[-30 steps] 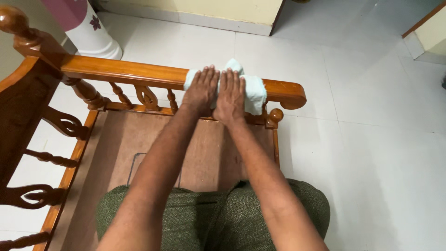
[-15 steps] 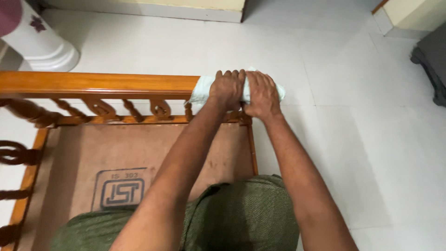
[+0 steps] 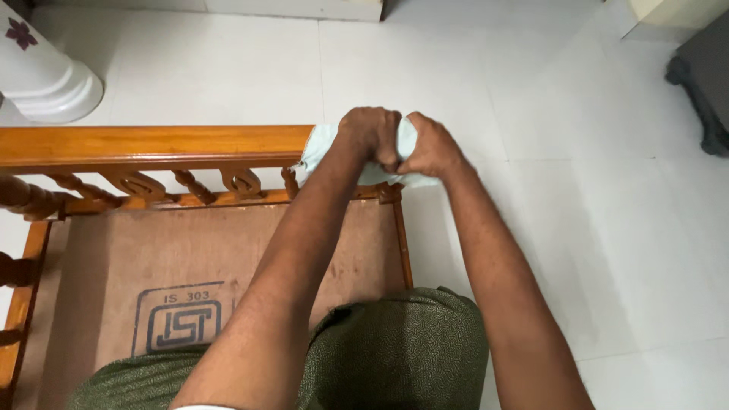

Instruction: The person sits on the floor and wipes the wooden bed frame with a light blue cloth. They clean the top rail and side rails, moving the cloth back and forth along the wood surfaces.

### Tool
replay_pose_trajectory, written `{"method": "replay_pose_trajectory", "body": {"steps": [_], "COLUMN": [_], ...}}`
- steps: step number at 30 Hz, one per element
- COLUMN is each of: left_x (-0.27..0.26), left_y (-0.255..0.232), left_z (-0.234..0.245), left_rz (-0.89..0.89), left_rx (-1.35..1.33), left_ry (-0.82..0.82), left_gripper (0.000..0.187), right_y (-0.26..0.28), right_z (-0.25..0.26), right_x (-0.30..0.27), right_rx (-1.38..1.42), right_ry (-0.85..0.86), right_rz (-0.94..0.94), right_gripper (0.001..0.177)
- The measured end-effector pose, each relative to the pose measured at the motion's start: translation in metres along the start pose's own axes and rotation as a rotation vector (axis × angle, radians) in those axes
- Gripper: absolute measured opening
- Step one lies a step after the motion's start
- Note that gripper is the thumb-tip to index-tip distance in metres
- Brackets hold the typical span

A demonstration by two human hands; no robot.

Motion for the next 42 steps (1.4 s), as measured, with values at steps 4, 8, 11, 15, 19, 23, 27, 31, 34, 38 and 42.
{"method": "replay_pose_trajectory", "body": {"steps": [4, 8, 11, 15, 19, 23, 27, 31, 34, 38, 42], "left_x": [-0.012, -0.038, -0.059, -0.084, -0.104, -0.101, -0.078, -0.055, -0.050, -0.046, -0.045], "left_y": [-0.002, -0.008, -0.009, 0.000, 0.021, 0.039, 0.053, 0.075, 0.080, 0.088, 0.091], "left_z": [-0.003, -0.011, -0.018, -0.026, -0.038, -0.039, -0.038, -0.027, -0.014, -0.011, -0.016], "left_rz": [-0.004, -0.025, -0.016, 0.003, 0.064, 0.090, 0.147, 0.151, 0.090, 0.084, 0.074], "left_rx": [0.036, 0.148, 0.279, 0.387, 0.512, 0.454, 0.359, 0.152, 0.062, -0.048, -0.120], "left_ry": [-0.225, -0.341, -0.297, -0.254, -0.249, -0.319, -0.324, -0.195, -0.102, 0.127, 0.192], "left_gripper": [0.073, 0.107, 0.125, 0.140, 0.146, 0.142, 0.118, 0.072, 0.068, 0.066, 0.068], "right_y": [0.011, 0.020, 0.053, 0.093, 0.118, 0.129, 0.125, 0.115, 0.102, 0.114, 0.117], "right_z": [0.000, -0.010, -0.018, -0.031, -0.043, -0.051, -0.057, -0.048, -0.060, -0.054, -0.051], "right_x": [-0.023, -0.033, -0.050, -0.073, -0.078, -0.059, -0.027, 0.008, 0.030, 0.032, 0.033], "right_rx": [-0.093, -0.272, -0.483, -0.675, -0.675, -0.784, -0.844, -0.433, -0.373, -0.294, -0.257], "right_ry": [-0.231, -0.265, -0.236, -0.164, -0.104, -0.073, -0.142, -0.097, 0.285, 0.427, 0.433], "right_rz": [0.145, 0.158, 0.149, 0.087, 0.102, 0.128, 0.229, 0.294, 0.100, 0.052, 0.006], "right_gripper": [0.102, 0.098, 0.117, 0.140, 0.149, 0.142, 0.111, 0.061, 0.105, 0.092, 0.099]}}
Point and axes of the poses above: each hand's wrist, its own x-axis towards the middle knuckle, its own z-axis out of the back of the hand, y = z × x, the point moved 10 cm from there along x, towards the middle knuckle, and after that the axes turned 6 degrees about x, right-handed, at the moved point
